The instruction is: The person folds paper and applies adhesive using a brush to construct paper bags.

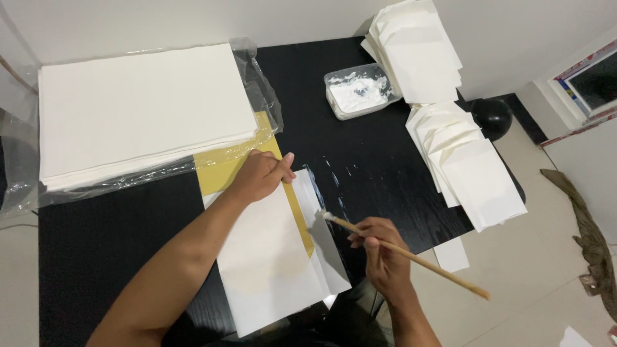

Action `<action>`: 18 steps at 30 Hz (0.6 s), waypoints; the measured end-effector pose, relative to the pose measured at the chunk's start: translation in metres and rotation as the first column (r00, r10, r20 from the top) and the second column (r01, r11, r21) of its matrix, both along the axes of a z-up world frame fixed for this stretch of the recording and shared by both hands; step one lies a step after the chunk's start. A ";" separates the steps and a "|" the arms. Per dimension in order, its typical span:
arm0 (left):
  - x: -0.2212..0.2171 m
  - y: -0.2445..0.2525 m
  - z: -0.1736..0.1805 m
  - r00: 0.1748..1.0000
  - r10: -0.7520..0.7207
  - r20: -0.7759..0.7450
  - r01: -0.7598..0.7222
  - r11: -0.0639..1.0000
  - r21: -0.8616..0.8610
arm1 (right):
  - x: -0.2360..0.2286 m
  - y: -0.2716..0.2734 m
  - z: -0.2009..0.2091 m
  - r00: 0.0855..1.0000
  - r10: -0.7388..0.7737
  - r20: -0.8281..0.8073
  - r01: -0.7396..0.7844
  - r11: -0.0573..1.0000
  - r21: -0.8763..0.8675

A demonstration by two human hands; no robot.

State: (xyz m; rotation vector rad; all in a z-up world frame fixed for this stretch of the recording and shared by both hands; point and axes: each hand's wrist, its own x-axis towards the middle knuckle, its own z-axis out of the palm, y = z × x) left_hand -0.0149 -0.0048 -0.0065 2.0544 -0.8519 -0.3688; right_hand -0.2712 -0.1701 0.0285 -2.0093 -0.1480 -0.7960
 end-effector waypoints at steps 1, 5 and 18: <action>-0.001 0.000 0.000 1.000 -0.001 -0.002 0.001 1.000 0.000 | -0.001 0.002 0.001 1.000 -0.001 -0.002 0.001 1.000 0.000; 0.000 -0.001 0.003 1.000 0.013 -0.010 -0.013 1.000 0.027 | -0.003 0.004 0.005 0.993 -0.017 -0.118 0.006 0.996 -0.094; 0.005 -0.001 -0.007 0.999 -0.023 0.030 0.024 0.999 -0.029 | -0.032 -0.005 0.029 0.903 -0.044 -0.428 0.028 0.999 -0.044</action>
